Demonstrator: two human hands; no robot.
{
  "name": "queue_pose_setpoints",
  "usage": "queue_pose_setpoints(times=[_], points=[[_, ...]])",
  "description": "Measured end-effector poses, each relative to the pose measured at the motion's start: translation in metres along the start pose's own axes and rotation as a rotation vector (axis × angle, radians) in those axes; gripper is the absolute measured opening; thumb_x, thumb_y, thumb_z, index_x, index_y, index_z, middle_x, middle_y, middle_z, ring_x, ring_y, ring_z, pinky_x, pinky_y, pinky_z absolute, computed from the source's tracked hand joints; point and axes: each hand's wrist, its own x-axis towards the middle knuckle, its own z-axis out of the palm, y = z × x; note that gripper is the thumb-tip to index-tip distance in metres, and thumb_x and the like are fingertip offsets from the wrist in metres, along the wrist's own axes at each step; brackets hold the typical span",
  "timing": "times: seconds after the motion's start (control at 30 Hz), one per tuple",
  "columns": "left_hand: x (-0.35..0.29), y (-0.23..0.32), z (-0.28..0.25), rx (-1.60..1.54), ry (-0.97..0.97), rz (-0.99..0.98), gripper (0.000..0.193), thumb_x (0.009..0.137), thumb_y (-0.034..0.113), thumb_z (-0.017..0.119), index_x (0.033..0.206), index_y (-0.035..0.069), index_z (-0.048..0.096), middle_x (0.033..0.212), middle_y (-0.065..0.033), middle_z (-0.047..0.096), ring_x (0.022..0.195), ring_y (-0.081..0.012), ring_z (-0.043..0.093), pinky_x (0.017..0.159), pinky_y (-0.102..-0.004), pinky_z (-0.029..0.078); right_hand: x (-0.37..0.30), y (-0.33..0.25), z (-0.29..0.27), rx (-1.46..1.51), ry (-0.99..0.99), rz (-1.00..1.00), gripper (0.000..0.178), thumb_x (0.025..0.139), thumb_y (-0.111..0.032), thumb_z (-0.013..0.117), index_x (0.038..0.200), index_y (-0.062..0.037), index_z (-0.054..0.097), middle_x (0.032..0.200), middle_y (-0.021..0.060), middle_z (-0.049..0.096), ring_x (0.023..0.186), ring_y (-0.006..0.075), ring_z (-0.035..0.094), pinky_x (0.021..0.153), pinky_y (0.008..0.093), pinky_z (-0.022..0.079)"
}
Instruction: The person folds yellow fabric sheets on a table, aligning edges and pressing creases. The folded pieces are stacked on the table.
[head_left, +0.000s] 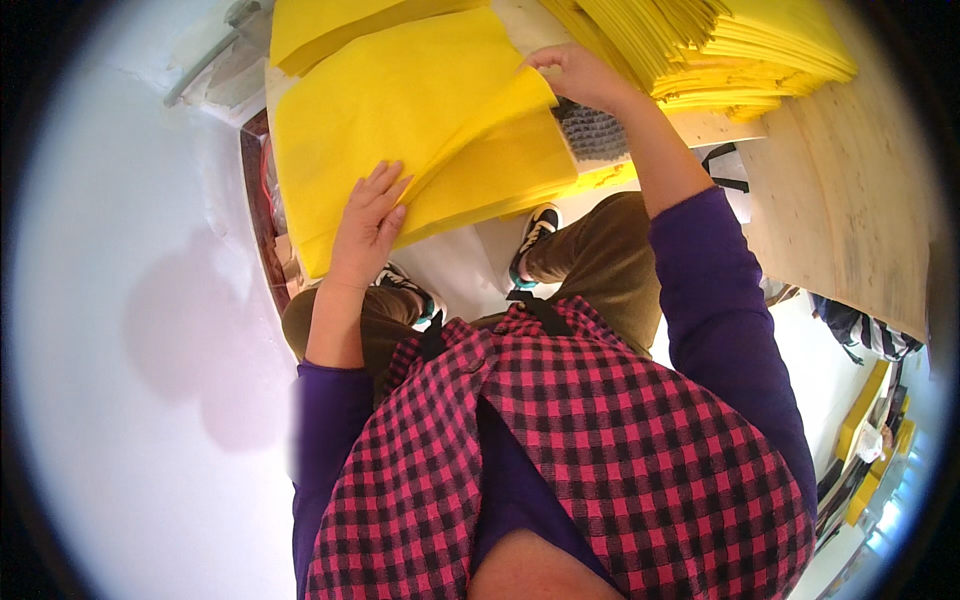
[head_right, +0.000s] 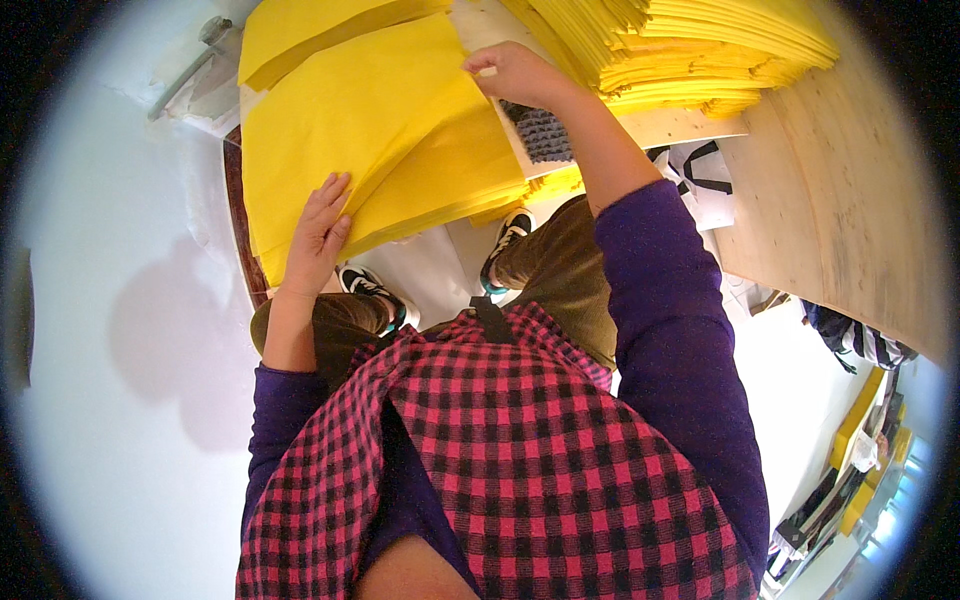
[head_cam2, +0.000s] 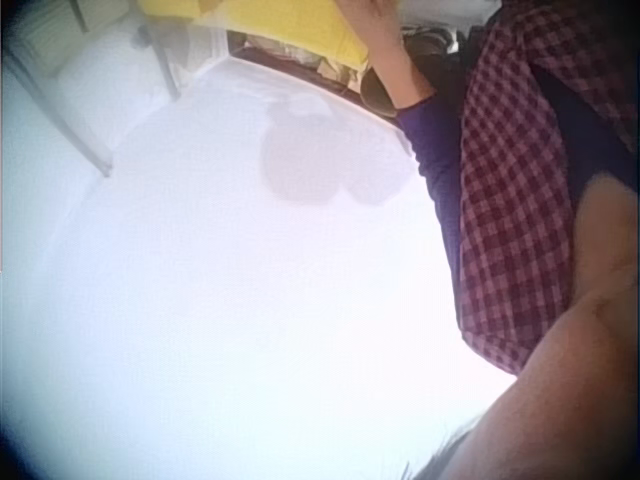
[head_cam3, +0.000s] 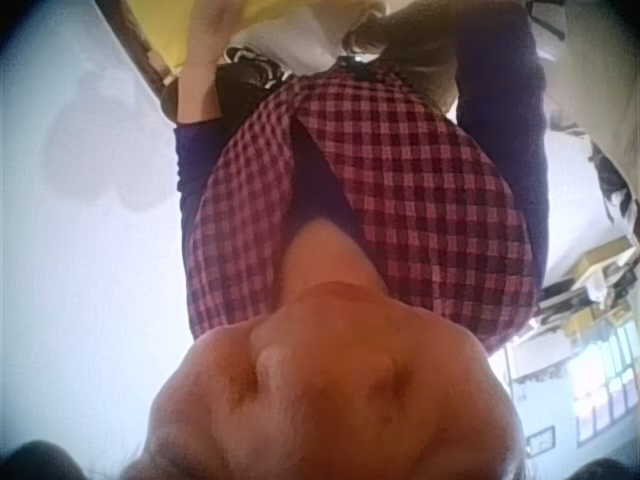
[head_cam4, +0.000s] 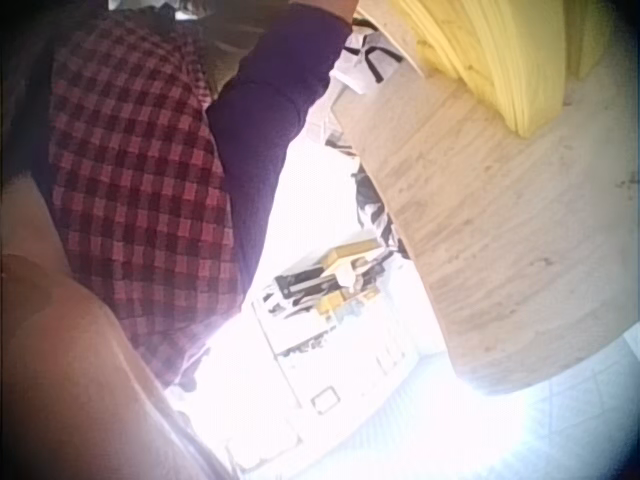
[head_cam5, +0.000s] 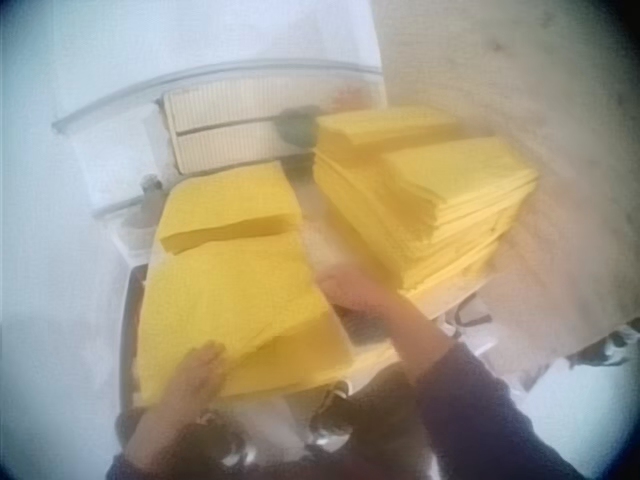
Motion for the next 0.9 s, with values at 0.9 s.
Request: queue_pose_setpoints(times=[0.9], points=[[-0.003,-0.007,0.002,-0.182,0.044,-0.080,0.032,0.095,0.021,0.051,0.119,0.000,0.058,0.137,-0.0129,0.049,0.133,-0.0316,0.037,0.112,-0.0449,0.022,-0.080,0.027,0.036,0.200,-0.087,-0.043,0.012,0.074,-0.004,0.072,0.084,-0.0026,0.065,0.088,0.0008,0.052,0.082,0.0129,0.051,0.073,0.0254,0.041]])
